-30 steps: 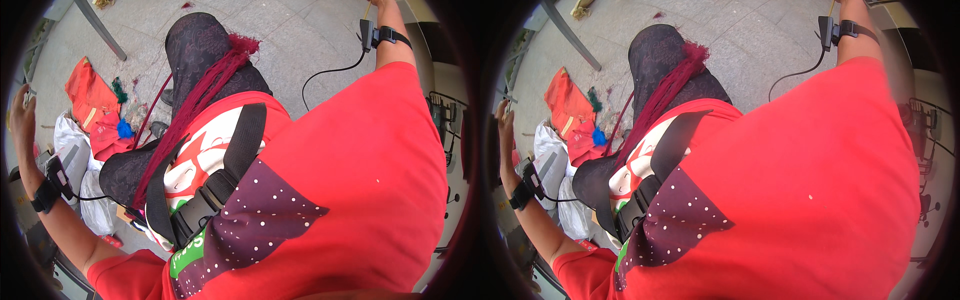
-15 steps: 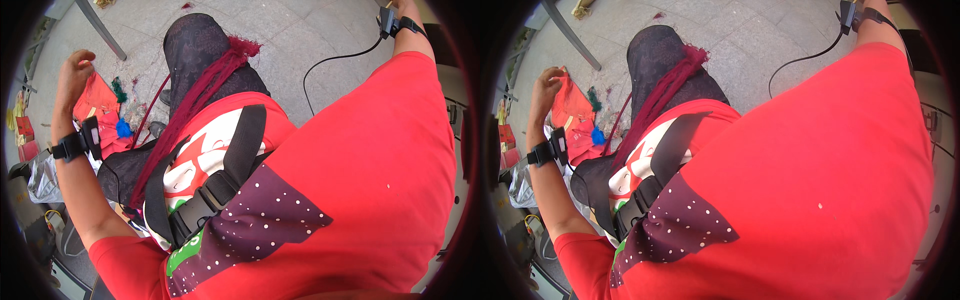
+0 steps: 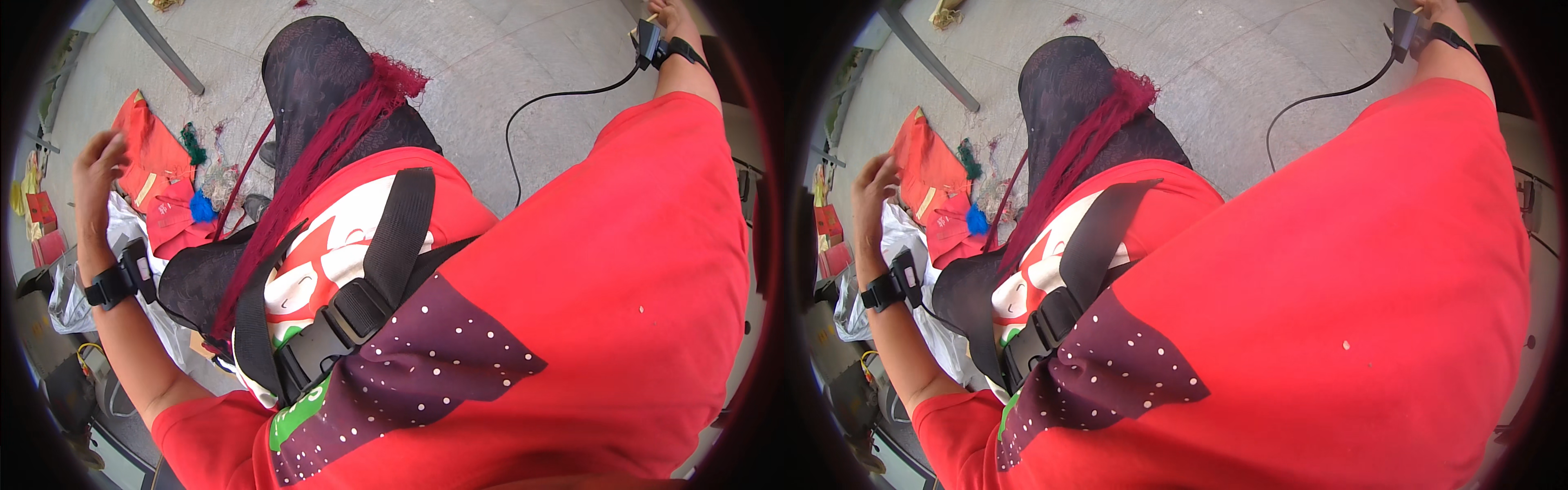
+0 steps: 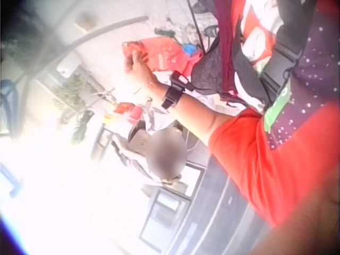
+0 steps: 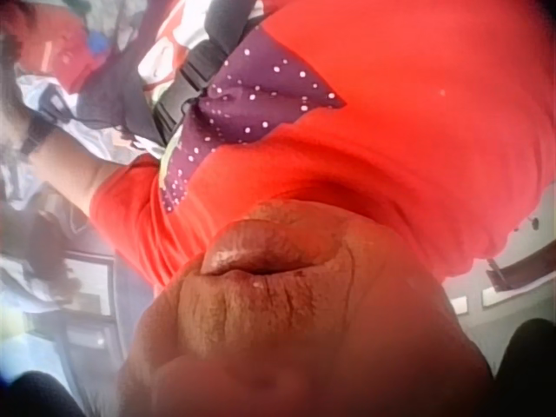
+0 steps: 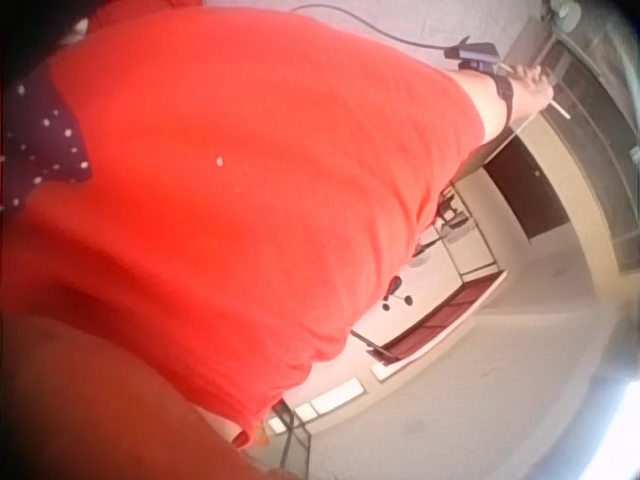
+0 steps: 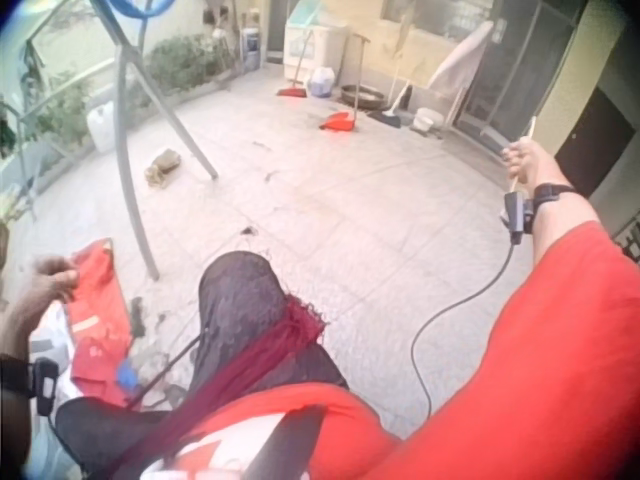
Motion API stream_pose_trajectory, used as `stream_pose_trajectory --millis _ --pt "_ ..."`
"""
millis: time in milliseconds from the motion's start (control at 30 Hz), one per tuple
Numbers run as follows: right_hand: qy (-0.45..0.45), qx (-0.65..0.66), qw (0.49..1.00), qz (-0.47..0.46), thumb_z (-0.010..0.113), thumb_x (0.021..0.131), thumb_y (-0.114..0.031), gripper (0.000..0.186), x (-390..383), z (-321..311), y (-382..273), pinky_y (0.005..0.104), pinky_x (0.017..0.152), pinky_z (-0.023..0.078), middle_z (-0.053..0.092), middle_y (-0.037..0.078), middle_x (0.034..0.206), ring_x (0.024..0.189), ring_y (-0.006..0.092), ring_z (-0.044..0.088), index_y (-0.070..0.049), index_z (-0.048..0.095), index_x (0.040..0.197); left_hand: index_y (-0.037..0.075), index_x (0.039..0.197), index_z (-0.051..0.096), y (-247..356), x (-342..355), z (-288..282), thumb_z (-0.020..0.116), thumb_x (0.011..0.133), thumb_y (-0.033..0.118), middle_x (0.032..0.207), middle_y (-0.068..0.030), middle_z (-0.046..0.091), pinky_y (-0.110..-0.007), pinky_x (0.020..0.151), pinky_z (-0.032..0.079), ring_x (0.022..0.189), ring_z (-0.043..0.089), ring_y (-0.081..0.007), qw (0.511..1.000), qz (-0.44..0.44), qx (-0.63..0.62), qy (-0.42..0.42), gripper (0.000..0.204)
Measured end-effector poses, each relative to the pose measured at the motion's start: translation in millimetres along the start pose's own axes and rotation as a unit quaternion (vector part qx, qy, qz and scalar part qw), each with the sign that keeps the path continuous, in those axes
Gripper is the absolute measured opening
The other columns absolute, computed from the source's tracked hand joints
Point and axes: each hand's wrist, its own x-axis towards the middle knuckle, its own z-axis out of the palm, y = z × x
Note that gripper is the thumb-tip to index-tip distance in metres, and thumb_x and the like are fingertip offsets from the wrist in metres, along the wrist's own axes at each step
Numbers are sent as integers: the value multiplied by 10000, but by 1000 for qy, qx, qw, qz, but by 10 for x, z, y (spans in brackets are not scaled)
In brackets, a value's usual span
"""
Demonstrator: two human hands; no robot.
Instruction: The person knits with maroon yarn using two wooden knitting needles. They repeatedly wrap the yarn around their left hand, pull loops through with the right needle, and adjust the growing fabric on their lap.
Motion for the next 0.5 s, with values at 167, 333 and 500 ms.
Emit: stream_pose_trajectory --millis 167,333,500 --pt "-4 -14 1000 0 499 856 -218 202 -14 -50 24 259 379 227 351 -56 497 400 86 293 -90 535 704 -44 887 650 1088 -567 1366 623 859 137 714 -23 605 -251 606 450 656 568 -100 949 25 -117 -292 185" --pt "-8 -27 1000 4 528 833 -239 190 -9 -98 8 270 398 244 377 -46 514 426 92 321 -99 556 709 -47 932 644 1364 -671 1782 616 875 129 768 -22 608 -245 622 461 675 549 -86 926 13 -42 -374 187" --pt "-12 -41 999 7 558 811 -260 181 14 -107 21 281 416 262 402 -37 531 453 98 349 -108 577 714 -41 966 644 1367 -672 1840 614 875 107 766 -17 610 -224 590 449 659 542 -74 900 -14 -156 -406 177"
